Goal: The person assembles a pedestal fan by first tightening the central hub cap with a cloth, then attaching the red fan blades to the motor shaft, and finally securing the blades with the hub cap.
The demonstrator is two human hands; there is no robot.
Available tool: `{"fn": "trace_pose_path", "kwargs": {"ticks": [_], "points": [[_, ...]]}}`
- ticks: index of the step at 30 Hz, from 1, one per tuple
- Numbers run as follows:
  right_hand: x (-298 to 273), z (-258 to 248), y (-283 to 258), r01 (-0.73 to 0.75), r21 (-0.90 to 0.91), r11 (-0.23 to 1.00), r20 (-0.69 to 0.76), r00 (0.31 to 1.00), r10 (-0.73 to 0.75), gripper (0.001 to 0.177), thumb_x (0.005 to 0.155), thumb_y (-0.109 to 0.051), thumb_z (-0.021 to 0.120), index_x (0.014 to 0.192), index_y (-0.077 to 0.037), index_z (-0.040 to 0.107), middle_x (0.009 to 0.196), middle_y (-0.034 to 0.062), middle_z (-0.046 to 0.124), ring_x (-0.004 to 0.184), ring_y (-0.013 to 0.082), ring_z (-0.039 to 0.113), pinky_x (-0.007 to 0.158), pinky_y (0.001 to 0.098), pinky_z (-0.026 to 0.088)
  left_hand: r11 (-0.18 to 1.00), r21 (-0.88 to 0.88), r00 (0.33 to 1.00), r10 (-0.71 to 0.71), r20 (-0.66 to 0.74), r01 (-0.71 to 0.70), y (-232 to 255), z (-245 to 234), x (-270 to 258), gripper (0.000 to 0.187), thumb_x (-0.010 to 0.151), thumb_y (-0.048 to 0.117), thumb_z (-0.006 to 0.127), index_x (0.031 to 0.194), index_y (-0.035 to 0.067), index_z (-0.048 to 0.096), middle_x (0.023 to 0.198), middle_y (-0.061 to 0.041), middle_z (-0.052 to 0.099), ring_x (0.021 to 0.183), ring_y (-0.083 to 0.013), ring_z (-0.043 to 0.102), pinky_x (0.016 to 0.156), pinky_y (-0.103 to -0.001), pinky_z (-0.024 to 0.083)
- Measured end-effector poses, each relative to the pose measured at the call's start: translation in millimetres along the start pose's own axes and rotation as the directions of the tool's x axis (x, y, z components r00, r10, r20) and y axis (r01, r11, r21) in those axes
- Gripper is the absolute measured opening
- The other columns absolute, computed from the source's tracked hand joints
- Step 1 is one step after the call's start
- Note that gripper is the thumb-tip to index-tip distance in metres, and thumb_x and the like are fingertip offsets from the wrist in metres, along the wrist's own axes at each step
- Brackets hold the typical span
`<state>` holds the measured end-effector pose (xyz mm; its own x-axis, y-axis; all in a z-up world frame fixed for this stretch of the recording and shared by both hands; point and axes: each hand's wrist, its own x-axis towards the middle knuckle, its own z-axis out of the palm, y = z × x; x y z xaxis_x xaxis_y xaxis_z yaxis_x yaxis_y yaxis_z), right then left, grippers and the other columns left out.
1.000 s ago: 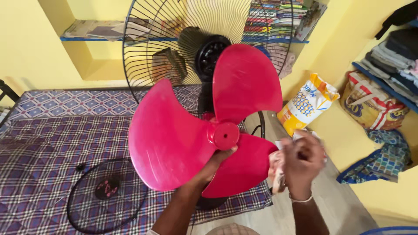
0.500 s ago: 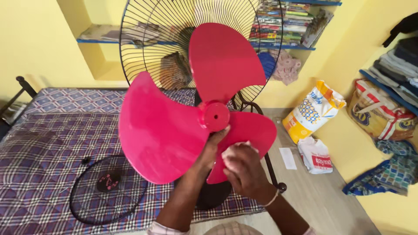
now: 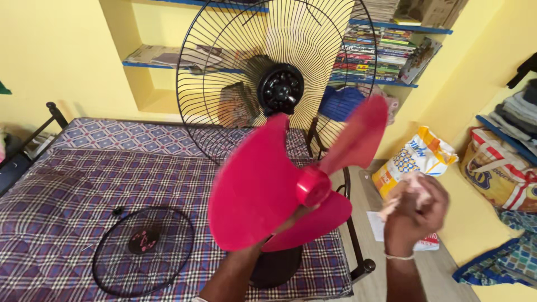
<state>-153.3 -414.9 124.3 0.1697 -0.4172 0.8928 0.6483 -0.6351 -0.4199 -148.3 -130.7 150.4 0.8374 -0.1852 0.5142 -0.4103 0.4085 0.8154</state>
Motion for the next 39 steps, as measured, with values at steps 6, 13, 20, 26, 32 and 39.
{"fn": "trace_pose_path", "kwargs": {"ticks": [6, 13, 20, 26, 32, 39], "points": [[45.0, 0.5, -60.2, 0.053, 0.395, 0.917, -0.136, 0.991, 0.001, 0.027, 0.098, -0.002, 0.070, 0.119, -0.011, 0.055, 0.101, 0.0096, 0.064, 0.090, 0.0184, 0.063, 0.080, 0.0306, 0.056, 1.000, -0.016, 0.907, -0.002, 0.422, 0.009, -20.3, 29.3, 22.0, 0.080, 0.089, 0.008, 0.072, 0.160, 0.009, 0.035, 0.134, -0.012, 0.057, 0.121, -0.0238, 0.059, 0.102, -0.038, 0.052], [78.6, -50.2, -85.5, -0.103, 0.526, 0.844, 0.042, 0.995, 0.096, 0.024, 0.100, -0.023, 0.068, 0.116, -0.005, 0.068, 0.101, 0.0194, 0.071, 0.066, 0.0228, 0.069, 0.059, 0.0312, 0.057, 0.800, 0.433, 0.861, 0.191, 0.472, -0.415, -62.7, 54.5, 22.0, 0.078, 0.082, -0.012, 0.061, 0.155, 0.004, 0.039, 0.134, -0.022, 0.061, 0.120, -0.0421, 0.059, 0.101, -0.048, 0.048], [46.6, -85.9, -79.6, 0.105, 0.377, 0.920, -0.118, 0.991, -0.065, 0.024, 0.111, -0.016, 0.072, 0.130, -0.007, 0.062, 0.111, 0.0185, 0.070, 0.083, 0.0267, 0.073, 0.072, 0.0334, 0.061, 0.772, 0.446, 0.831, 0.186, 0.524, -0.454, -81.6, 93.1, 29.6, 0.100, 0.067, -0.018, 0.060, 0.159, 0.002, 0.029, 0.121, -0.023, 0.055, 0.109, -0.0443, 0.053, 0.097, -0.049, 0.044], [40.0, -144.4, -99.9, 0.232, -0.036, 0.972, -0.102, 0.967, -0.234, 0.024, 0.109, -0.011, 0.074, 0.126, -0.003, 0.059, 0.116, 0.0206, 0.069, 0.093, 0.0263, 0.071, 0.083, 0.0364, 0.062, 0.712, 0.560, 0.803, 0.009, 0.595, -0.423, -82.9, 120.3, 39.8, 0.101, 0.068, -0.016, 0.063, 0.160, 0.007, 0.029, 0.119, -0.025, 0.053, 0.106, -0.0420, 0.057, 0.087, -0.048, 0.049], [28.2, -116.0, -140.5, 0.031, -0.340, 0.940, 0.434, 0.892, 0.127, 0.038, 0.081, 0.008, 0.065, 0.117, -0.004, 0.069, 0.128, 0.0180, 0.066, 0.119, 0.0315, 0.069, 0.101, 0.0408, 0.061, 0.531, 0.619, 0.784, 0.153, 0.602, -0.579, -93.9, 139.1, 48.0, 0.075, 0.089, -0.003, 0.060, 0.158, 0.013, 0.036, 0.126, -0.025, 0.054, 0.109, -0.0417, 0.060, 0.092, -0.051, 0.052], [-24.9, -53.6, -71.2, 0.253, -0.632, 0.732, 0.445, 0.892, 0.076, 0.036, 0.083, 0.005, 0.067, 0.119, 0.005, 0.063, 0.125, 0.0216, 0.061, 0.122, 0.0411, 0.059, 0.110, 0.0515, 0.046, 0.400, 0.690, 0.791, 0.188, 0.582, -0.603, -115.2, 134.6, 45.0, 0.070, 0.088, 0.004, 0.062, 0.154, 0.014, 0.044, 0.127, -0.024, 0.054, 0.108, -0.0410, 0.062, 0.092, -0.051, 0.053]]}}
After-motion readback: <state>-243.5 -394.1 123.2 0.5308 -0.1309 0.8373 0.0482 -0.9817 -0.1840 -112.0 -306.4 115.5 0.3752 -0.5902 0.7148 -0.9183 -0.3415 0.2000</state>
